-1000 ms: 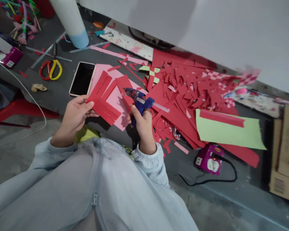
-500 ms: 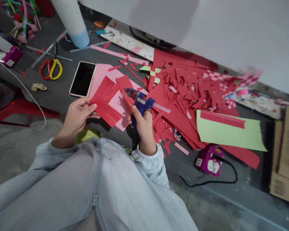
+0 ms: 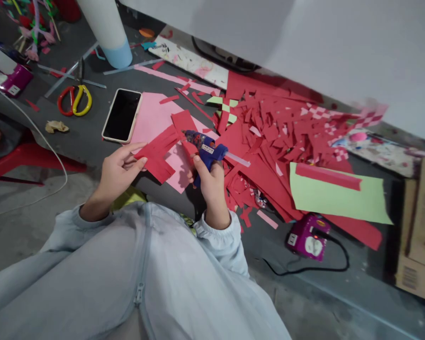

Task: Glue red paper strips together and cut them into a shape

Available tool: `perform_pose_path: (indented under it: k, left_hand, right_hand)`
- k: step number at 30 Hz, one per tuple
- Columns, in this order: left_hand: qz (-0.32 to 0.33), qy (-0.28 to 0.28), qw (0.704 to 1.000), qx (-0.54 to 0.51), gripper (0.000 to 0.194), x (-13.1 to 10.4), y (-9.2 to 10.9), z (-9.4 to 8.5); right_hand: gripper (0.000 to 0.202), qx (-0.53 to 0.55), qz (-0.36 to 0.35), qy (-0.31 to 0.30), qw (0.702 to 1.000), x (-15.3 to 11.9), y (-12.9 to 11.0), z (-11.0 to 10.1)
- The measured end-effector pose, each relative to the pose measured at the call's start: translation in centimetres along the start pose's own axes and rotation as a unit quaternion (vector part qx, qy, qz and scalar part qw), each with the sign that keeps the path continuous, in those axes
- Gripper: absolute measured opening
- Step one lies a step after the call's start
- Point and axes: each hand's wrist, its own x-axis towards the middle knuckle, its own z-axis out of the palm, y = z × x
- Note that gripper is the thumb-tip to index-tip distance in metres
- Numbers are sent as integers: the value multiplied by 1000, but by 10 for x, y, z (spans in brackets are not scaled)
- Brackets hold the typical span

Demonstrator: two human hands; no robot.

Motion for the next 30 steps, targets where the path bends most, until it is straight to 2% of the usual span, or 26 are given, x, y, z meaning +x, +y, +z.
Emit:
perform_pose_path:
  k: [3,6,15,20,25,28,30]
  left_hand:
    - [29,0,999,39,37,-2,1,-1]
    - [27,1,999,45,37,-2,2,-1]
    - [-90,-33,988,-120,47,3,-4,-2]
    - [-124,-28,977,-173,56,4,-5,-6]
    - [-97,-13,987,-126,59,4,-6,-5]
    - [-48,20,998,-32,41,4,-7,-6]
    - [28,53,994,92,22,3,-7,-9]
  right_hand:
    - [35,-5,2,1,1000,1,1,0]
    - [35,-2,4,2,1000,0,0,0]
    - [36,2,16,6,1000,-1,-4,1]
    - [35,4,16,6,1000,-1,-3,1]
    - [36,6,16,6,1000,-1,-3,1]
    - [37,4,17,2,1000,0,-3,1]
    - [36,0,16,3,1000,0,-2,0]
